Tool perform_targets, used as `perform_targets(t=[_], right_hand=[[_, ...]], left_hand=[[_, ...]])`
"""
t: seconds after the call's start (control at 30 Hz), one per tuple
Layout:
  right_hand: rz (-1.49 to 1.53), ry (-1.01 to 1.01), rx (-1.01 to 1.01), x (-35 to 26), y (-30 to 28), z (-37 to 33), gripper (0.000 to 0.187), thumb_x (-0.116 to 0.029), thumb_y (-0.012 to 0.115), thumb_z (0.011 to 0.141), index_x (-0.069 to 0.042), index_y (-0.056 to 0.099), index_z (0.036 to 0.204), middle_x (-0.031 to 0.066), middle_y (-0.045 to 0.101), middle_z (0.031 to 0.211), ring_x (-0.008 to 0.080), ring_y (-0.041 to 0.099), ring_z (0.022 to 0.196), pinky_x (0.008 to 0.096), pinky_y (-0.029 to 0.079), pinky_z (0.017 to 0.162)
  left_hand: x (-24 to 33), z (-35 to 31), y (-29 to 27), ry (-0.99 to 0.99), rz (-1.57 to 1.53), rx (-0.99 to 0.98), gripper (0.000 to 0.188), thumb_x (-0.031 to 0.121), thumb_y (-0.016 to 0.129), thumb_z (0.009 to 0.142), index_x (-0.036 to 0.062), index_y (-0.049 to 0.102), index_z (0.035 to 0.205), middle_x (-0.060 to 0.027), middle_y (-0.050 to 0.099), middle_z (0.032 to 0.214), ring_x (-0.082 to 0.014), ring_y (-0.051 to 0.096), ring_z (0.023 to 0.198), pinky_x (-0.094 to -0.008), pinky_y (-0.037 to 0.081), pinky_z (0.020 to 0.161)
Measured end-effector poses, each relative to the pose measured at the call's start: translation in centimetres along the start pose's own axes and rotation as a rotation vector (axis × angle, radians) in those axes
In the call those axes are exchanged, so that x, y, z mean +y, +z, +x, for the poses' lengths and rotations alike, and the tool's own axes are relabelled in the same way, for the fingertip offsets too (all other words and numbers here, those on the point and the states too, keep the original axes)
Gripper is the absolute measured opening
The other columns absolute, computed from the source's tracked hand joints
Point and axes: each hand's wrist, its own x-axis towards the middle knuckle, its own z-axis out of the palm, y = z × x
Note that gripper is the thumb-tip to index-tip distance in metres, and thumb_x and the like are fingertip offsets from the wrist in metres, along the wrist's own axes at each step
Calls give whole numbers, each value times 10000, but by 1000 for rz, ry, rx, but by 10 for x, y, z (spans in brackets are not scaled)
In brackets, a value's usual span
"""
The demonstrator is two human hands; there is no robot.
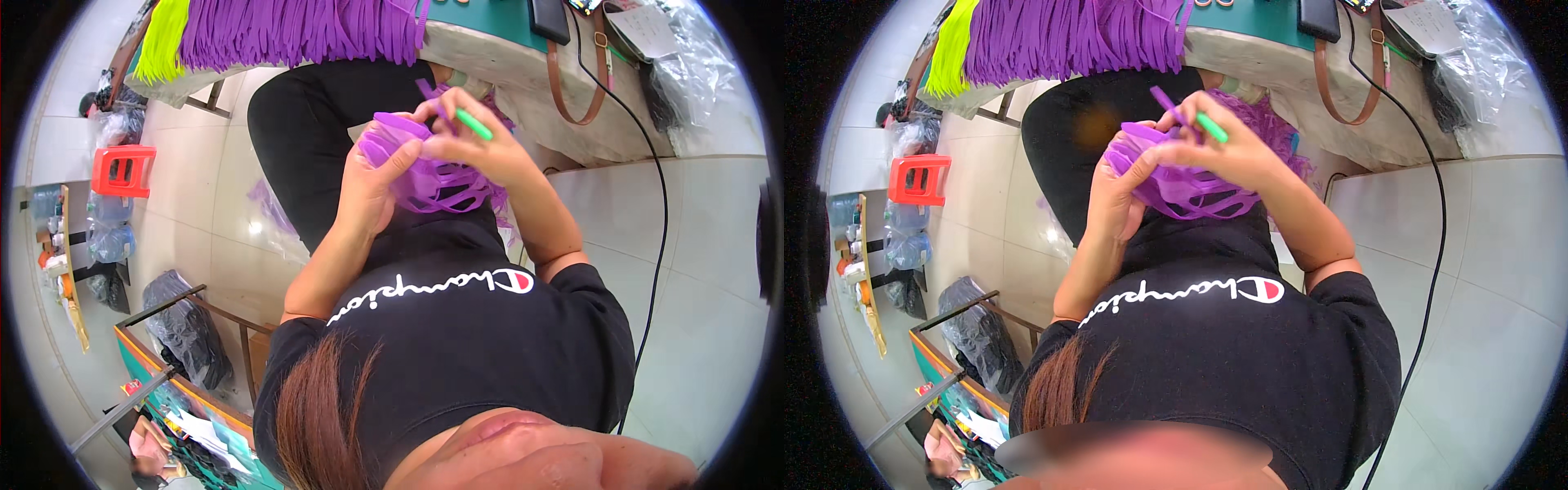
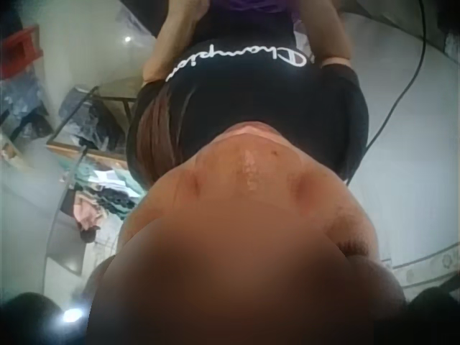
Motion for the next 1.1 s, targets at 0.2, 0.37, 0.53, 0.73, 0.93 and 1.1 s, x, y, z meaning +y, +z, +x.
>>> perform_targets(t=[0.2,0.37,0.53,0.73,0.93,1.1], right_hand=[[-339,-34,64,-3,-6,2,345,-22,676,827,-95,339,808,85,566,968,82,481,817,220,425,731],[-570,-154,38,-3,0,1,372,-59,692,826,-70,330,738,70,549,833,109,469,742,250,417,642],[-290,-152,62,-14,-3,-4,369,37,645,807,-99,317,712,56,535,794,91,431,685,221,382,599],[413,-352,211,-67,-37,-32,167,39,563,826,-67,441,867,71,476,917,118,461,787,210,356,616],[856,-799,102,-138,-94,-65,117,51,554,822,-19,474,871,55,437,827,133,368,757,245,306,595],[778,-992,117,-184,-142,-96,86,46,520,807,-31,481,805,61,470,825,148,367,745,264,295,603]], left_hand=[[-2,-1,-8,311,603,-1,475,26,681,805,48,500,1243,-53,580,1060,-99,576,930,-242,467,812],[-2,-2,-6,240,471,-18,513,27,671,822,56,477,1296,-48,578,1053,-95,576,918,-233,468,799],[-2,1,-8,332,676,-32,626,-10,674,808,60,408,1370,-47,569,1068,-73,555,843,-221,462,797],[-8,18,-26,290,534,36,727,-56,675,785,84,351,1421,-42,598,963,-84,553,817,-240,461,796],[-4,35,-57,165,34,198,719,-45,694,789,89,355,1408,-53,594,978,-151,585,880,-293,467,829],[10,46,-93,186,-6,244,696,5,705,802,45,350,1399,-79,567,1056,-172,562,959,-329,449,883]])
